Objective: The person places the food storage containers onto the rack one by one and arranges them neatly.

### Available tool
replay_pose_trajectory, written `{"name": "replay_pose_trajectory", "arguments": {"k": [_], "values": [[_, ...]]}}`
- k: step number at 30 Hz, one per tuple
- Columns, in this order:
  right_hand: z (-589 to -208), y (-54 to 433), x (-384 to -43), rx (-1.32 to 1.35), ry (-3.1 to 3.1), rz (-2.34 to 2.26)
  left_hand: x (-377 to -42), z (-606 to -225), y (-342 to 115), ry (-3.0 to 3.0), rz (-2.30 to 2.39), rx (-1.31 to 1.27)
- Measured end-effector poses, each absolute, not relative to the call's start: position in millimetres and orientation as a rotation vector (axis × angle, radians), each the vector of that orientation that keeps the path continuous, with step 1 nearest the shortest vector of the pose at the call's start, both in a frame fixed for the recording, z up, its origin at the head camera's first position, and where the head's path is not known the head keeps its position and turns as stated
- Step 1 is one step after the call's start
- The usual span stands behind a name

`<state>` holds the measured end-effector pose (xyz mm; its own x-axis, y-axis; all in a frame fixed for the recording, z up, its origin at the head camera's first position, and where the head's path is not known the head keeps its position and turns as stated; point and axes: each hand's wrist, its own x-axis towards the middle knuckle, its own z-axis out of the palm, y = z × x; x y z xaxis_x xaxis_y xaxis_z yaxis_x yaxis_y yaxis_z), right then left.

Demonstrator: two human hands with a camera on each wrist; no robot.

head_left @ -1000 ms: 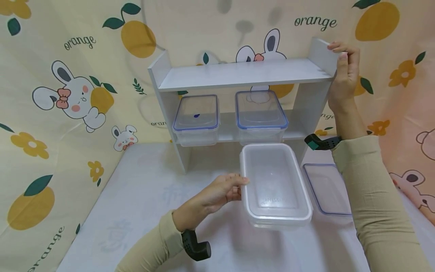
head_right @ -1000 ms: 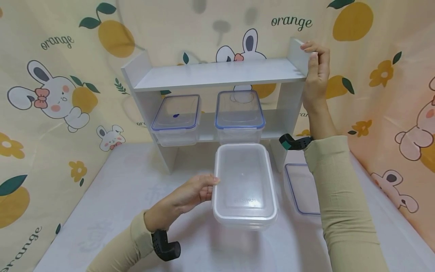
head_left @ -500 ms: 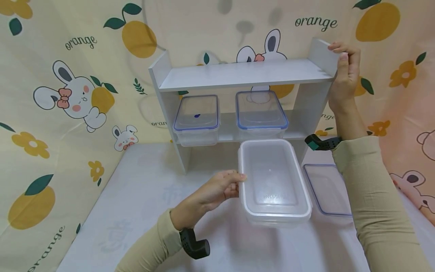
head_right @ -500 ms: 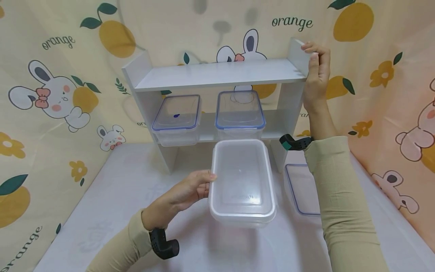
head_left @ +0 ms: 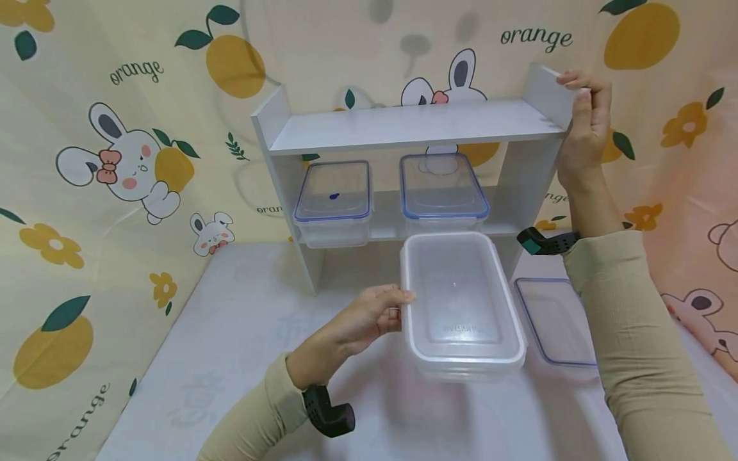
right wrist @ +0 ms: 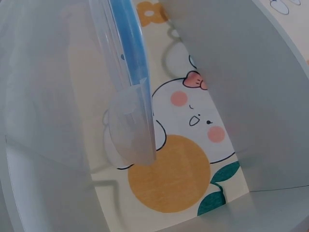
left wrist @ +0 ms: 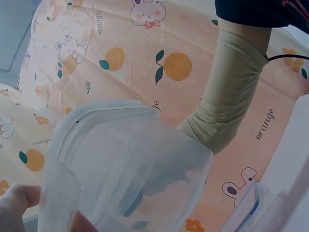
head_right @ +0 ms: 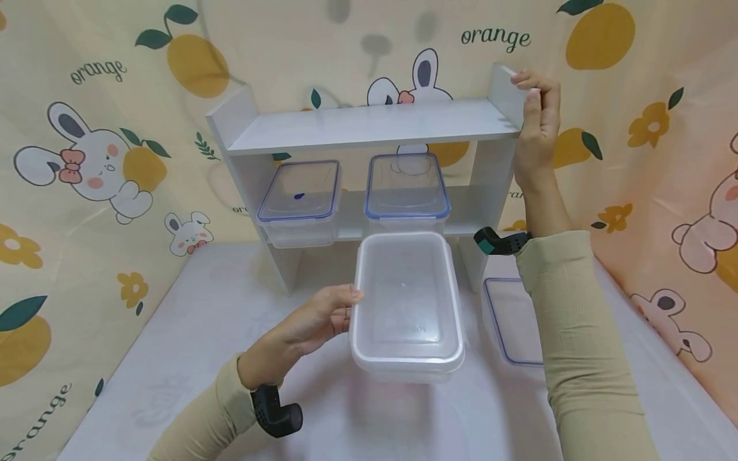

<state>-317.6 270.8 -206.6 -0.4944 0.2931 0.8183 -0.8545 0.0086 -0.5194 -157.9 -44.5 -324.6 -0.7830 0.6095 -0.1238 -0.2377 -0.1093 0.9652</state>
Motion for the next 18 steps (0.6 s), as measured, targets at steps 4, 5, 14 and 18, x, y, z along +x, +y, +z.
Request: {"name": "replay_pose_trajectory", "arguments": {"k": [4,5,14,18], "values": [[-206.8,270.8,-317.9,0.629,-1.396,1.64,-157.8,-322.5,-45.2,1.594,1.956,0.417],[-206.8,270.7,-317.9,0.63,-1.396,1.641,-157.8,-321.9,-45.3,1.594,1.959,0.417],[-206.7,270.2,-317.0,0.627,-1.389,1.636,-158.4,-320.1,-47.2,1.614,1.951,0.427],[-206.8,270.3,-315.7,0.614,-1.392,1.63,-158.7,-319.5,-47.5,1.609,1.952,0.434]]}}
